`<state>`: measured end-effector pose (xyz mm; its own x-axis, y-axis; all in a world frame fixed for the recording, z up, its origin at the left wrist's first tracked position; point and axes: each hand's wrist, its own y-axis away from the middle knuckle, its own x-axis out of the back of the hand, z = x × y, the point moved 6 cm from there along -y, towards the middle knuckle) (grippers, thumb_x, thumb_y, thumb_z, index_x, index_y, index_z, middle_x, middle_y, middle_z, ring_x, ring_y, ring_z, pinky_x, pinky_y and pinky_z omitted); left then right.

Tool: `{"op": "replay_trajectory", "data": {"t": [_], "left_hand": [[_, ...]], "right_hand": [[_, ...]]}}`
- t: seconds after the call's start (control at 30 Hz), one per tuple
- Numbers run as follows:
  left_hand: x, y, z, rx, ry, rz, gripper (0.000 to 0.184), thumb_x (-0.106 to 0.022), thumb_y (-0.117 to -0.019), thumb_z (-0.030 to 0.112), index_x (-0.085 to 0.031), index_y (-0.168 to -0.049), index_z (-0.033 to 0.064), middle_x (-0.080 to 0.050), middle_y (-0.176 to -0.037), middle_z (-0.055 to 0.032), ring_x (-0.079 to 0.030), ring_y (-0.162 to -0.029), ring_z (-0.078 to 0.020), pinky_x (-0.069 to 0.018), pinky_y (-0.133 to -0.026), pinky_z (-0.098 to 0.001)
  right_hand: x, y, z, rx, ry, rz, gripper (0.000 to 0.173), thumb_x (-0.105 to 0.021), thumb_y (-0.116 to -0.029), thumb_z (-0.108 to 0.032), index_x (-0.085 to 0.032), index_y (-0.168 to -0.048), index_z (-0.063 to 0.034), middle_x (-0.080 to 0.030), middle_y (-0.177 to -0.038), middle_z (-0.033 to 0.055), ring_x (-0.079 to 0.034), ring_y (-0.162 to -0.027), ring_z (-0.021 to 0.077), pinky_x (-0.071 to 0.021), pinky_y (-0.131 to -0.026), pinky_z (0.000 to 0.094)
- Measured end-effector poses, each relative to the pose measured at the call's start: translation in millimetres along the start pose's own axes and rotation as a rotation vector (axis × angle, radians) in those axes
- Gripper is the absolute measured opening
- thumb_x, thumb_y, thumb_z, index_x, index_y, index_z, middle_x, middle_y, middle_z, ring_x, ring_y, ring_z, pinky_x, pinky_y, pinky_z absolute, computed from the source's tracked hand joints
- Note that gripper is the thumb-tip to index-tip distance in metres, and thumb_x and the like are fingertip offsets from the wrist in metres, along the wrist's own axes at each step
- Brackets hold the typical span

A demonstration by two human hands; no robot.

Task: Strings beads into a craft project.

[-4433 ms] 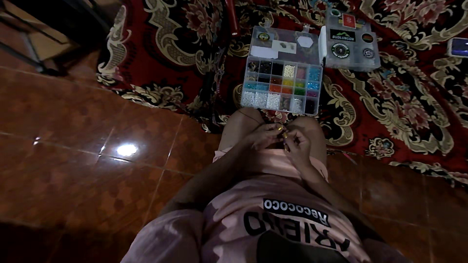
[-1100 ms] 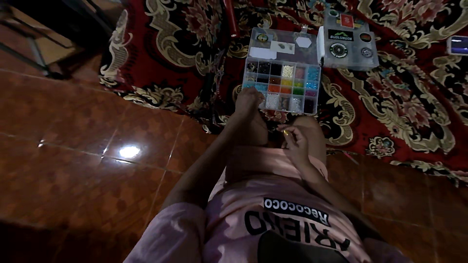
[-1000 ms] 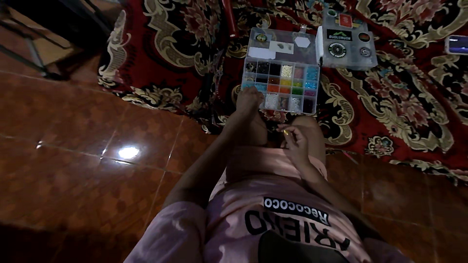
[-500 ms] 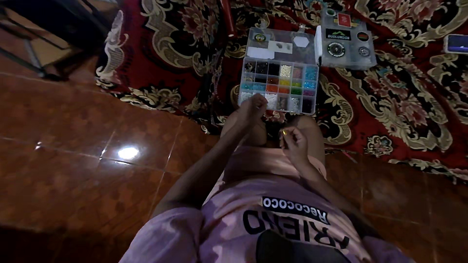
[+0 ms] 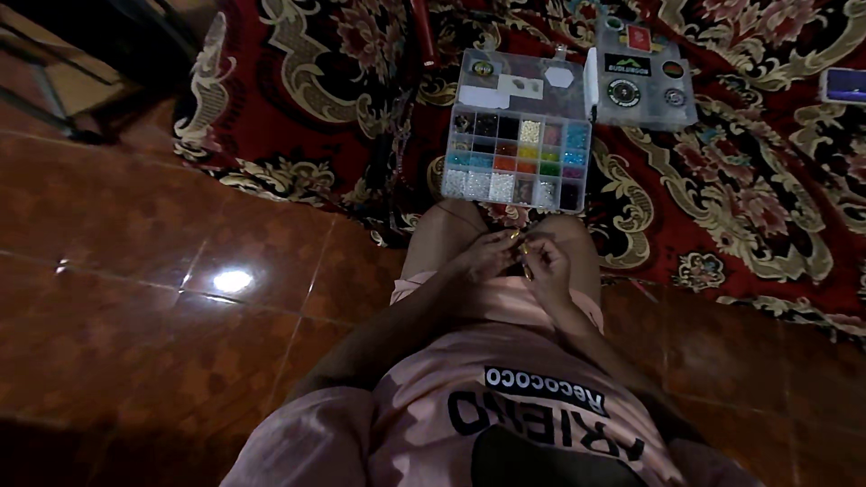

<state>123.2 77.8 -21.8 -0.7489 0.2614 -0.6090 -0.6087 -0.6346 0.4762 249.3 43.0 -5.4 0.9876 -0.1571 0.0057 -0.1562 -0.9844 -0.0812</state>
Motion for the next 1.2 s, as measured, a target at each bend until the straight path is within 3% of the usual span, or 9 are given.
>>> {"op": "replay_trajectory", "data": {"t": [0.47,1.2], "left_hand": [[-2.3,0.8,0.0,0.002,0.020,0.012,0.024,-0.035,-0.1112,0.012,-0.057,-0.116,0.0048,-0.066,-0.100,0.0004,-0.066,-0.091,-0.0086,-0.0554,-0.090,-0.0281],[-2.6,0.0,-1.2,-0.012,0.037,-0.019,0.027,-0.033,-0.1117,0.013,-0.059,-0.115,0.0038,-0.068,-0.097,-0.0001,-0.067,-0.092,-0.0092,-0.0556,-0.091,-0.0285]], "right_hand": [[-1.2,0.4,-2.4,0.016,0.050,0.023,0.004,-0.062,-0.0895,-0.002,-0.064,-0.086,-0.0016,-0.062,-0.071,-0.0035,-0.057,-0.059,0.0000,-0.0504,-0.055,0.0168],[-1.4,0.4,-1.7,0.035,0.070,0.021,0.005,-0.061,-0.0891,-0.002,-0.063,-0.084,-0.0012,-0.062,-0.072,-0.0023,-0.057,-0.059,-0.0001,-0.0500,-0.054,0.0162]]}}
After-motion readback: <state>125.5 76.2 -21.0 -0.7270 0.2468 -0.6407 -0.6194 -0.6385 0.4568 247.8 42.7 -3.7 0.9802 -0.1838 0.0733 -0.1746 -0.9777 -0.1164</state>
